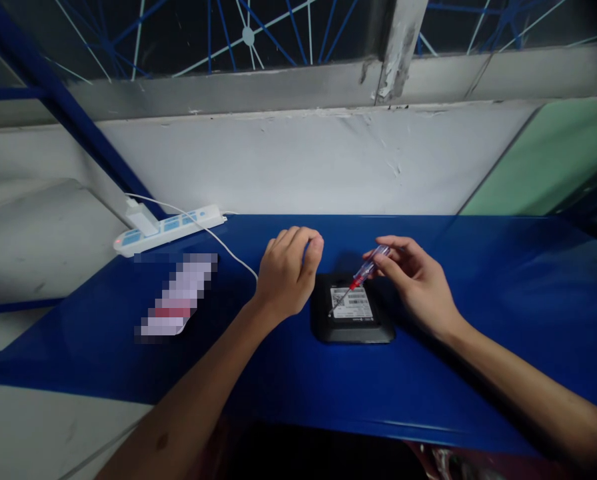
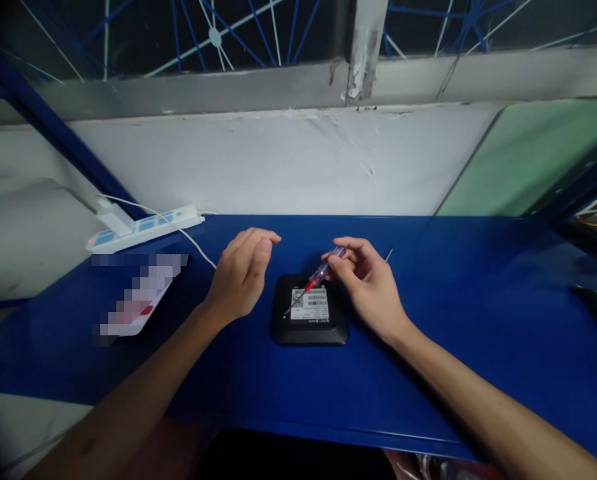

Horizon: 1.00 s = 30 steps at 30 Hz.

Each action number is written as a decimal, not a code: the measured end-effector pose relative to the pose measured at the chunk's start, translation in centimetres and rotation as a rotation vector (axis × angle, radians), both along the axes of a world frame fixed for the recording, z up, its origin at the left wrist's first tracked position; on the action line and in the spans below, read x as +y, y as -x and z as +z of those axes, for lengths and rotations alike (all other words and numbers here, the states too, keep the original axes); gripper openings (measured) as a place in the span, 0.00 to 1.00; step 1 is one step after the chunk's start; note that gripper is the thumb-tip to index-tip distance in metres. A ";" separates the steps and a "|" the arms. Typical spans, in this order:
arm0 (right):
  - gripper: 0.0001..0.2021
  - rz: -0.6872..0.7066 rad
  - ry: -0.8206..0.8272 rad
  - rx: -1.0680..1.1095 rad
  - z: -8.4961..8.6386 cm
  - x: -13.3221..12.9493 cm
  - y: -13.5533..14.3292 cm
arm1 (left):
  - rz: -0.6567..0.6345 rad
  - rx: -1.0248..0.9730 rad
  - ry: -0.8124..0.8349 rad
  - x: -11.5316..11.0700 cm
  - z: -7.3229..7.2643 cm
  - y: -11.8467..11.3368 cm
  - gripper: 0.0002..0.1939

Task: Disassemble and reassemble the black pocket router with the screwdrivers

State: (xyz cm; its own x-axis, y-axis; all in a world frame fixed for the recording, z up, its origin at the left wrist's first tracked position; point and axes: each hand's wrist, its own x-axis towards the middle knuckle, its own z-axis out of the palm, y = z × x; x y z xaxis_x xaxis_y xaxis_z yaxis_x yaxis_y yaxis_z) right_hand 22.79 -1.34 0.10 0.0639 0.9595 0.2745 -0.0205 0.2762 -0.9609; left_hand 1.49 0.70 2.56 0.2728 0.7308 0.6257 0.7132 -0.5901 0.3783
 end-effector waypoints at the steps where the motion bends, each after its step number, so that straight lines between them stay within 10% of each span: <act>1: 0.13 0.001 0.004 0.002 0.0 0.0 0.0 | -0.001 0.005 0.006 0.0 0.0 0.0 0.19; 25: 0.13 -0.163 -0.243 -0.154 -0.1 0.3 -0.9 | -0.230 0.161 0.326 -0.1 -0.2 0.2 0.14; 30: 0.15 -0.206 -0.327 -0.170 0.2 0.6 -1.3 | -0.424 0.300 0.617 -0.2 -0.1 1.0 0.30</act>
